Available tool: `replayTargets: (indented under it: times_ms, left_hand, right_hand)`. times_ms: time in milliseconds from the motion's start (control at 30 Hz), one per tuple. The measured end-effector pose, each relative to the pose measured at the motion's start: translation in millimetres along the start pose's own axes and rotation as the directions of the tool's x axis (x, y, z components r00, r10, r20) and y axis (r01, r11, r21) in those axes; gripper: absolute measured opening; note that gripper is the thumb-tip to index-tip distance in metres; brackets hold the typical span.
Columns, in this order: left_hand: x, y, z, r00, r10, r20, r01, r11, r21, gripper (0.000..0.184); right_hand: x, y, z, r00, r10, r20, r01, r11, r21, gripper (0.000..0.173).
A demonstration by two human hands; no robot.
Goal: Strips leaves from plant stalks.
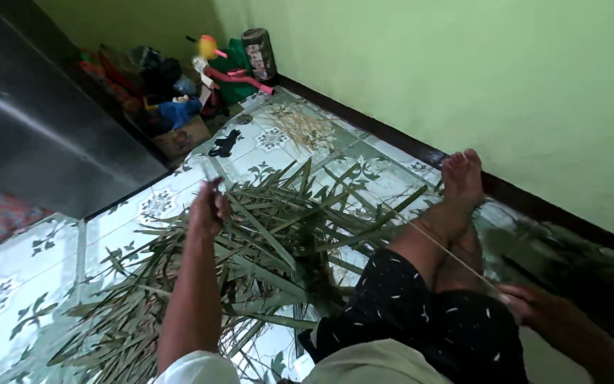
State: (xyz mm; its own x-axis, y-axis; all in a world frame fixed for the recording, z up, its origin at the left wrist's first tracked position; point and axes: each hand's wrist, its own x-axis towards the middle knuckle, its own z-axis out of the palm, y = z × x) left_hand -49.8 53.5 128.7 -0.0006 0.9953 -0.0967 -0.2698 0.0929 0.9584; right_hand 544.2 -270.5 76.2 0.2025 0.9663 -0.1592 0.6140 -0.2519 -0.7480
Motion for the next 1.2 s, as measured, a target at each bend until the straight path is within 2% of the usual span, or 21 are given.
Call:
replayTargets:
  times_ms: [67, 167, 267, 367, 433, 533, 600, 633, 700, 767, 800, 933, 967, 1067, 1133, 1200]
  left_hand:
    - [-9.8, -46.3, 39.7, 0.974, -0.158, 0.163, 0.14, 0.984, 0.113, 0.05]
    - [-53.1, -95.8, 127.6, 0.825, -0.353, 0.442, 0.212, 0.918, 0.336, 0.039]
    - [-97.8, -123.0, 199.0, 0.682, -0.36, 0.636, 0.258, 0.933, 0.252, 0.033]
    - [-120.3, -131.1, 227.6, 0.595, -0.302, 0.745, 0.309, 0.941, 0.134, 0.026]
    - [-117.4, -126.0, 226.5, 0.602, -0.269, 0.751, 0.325, 0.943, 0.078, 0.022]
    - [-110.9, -119.0, 218.8, 0.63, -0.245, 0.737, 0.34, 0.94, 0.022, 0.032]
    - [-113.6, -116.3, 217.7, 0.634, -0.244, 0.734, 0.312, 0.949, 0.045, 0.016]
    - [-114.7, -114.4, 216.0, 0.636, -0.251, 0.73, 0.292, 0.954, 0.074, 0.014]
    - [-110.9, -104.8, 210.6, 0.688, -0.239, 0.685, 0.266, 0.962, 0.068, 0.019]
    - [-99.8, -91.4, 203.3, 0.762, -0.199, 0.616, 0.258, 0.966, -0.006, 0.03]
    - [-95.0, -87.5, 199.9, 0.779, -0.185, 0.599, 0.259, 0.965, -0.038, 0.037]
    - [-97.4, -90.5, 194.2, 0.726, -0.224, 0.65, 0.288, 0.958, 0.009, 0.036]
    - [-96.8, -87.2, 192.5, 0.737, -0.22, 0.638, 0.284, 0.959, 0.003, 0.034]
    - [-76.1, -69.9, 177.4, 0.846, -0.13, 0.517, 0.232, 0.963, -0.138, 0.037]
    - [-69.2, -71.2, 170.7, 0.856, -0.124, 0.502, 0.239, 0.956, -0.171, 0.04]
    - [-76.4, -77.5, 172.0, 0.821, -0.167, 0.546, 0.278, 0.952, -0.126, 0.039]
  right_hand:
    - [24.0, -9.5, 19.9, 1.0, 0.005, -0.015, -0.005, 0.999, 0.034, 0.033]
    - [49.8, -62.9, 43.5, 1.0, -0.011, 0.026, 0.01, 0.998, 0.058, 0.028]
    - [65.2, -116.3, 61.7, 0.992, -0.072, 0.107, 0.071, 0.997, 0.013, 0.029]
    - [70.3, -138.2, 80.0, 0.972, -0.202, 0.122, 0.2, 0.979, 0.029, 0.028]
    - [70.3, -137.1, 88.8, 0.952, -0.297, 0.07, 0.295, 0.955, 0.036, 0.027]
    - [68.3, -137.5, 93.6, 0.939, -0.342, 0.036, 0.34, 0.94, 0.039, 0.027]
    - [67.6, -141.3, 93.8, 0.931, -0.365, 0.02, 0.365, 0.931, 0.029, 0.027]
    - [66.8, -141.9, 94.1, 0.923, -0.384, 0.009, 0.383, 0.923, 0.023, 0.027]
    - [65.1, -140.0, 93.8, 0.911, -0.412, -0.004, 0.412, 0.911, 0.005, 0.027]
    - [62.6, -139.3, 93.9, 0.905, -0.426, -0.011, 0.426, 0.905, -0.01, 0.027]
    - [61.5, -139.3, 94.0, 0.905, -0.425, -0.016, 0.425, 0.905, -0.018, 0.027]
    - [61.7, -140.0, 94.7, 0.902, -0.431, -0.026, 0.429, 0.902, -0.05, 0.027]
    - [62.1, -138.8, 94.1, 0.896, -0.443, -0.036, 0.441, 0.896, -0.06, 0.027]
    - [59.8, -133.0, 92.8, 0.881, -0.47, -0.057, 0.466, 0.882, -0.074, 0.028]
    - [59.5, -131.7, 91.5, 0.883, -0.467, -0.044, 0.463, 0.882, -0.082, 0.027]
    - [62.2, -131.9, 91.8, 0.883, -0.467, -0.052, 0.461, 0.882, -0.093, 0.027]
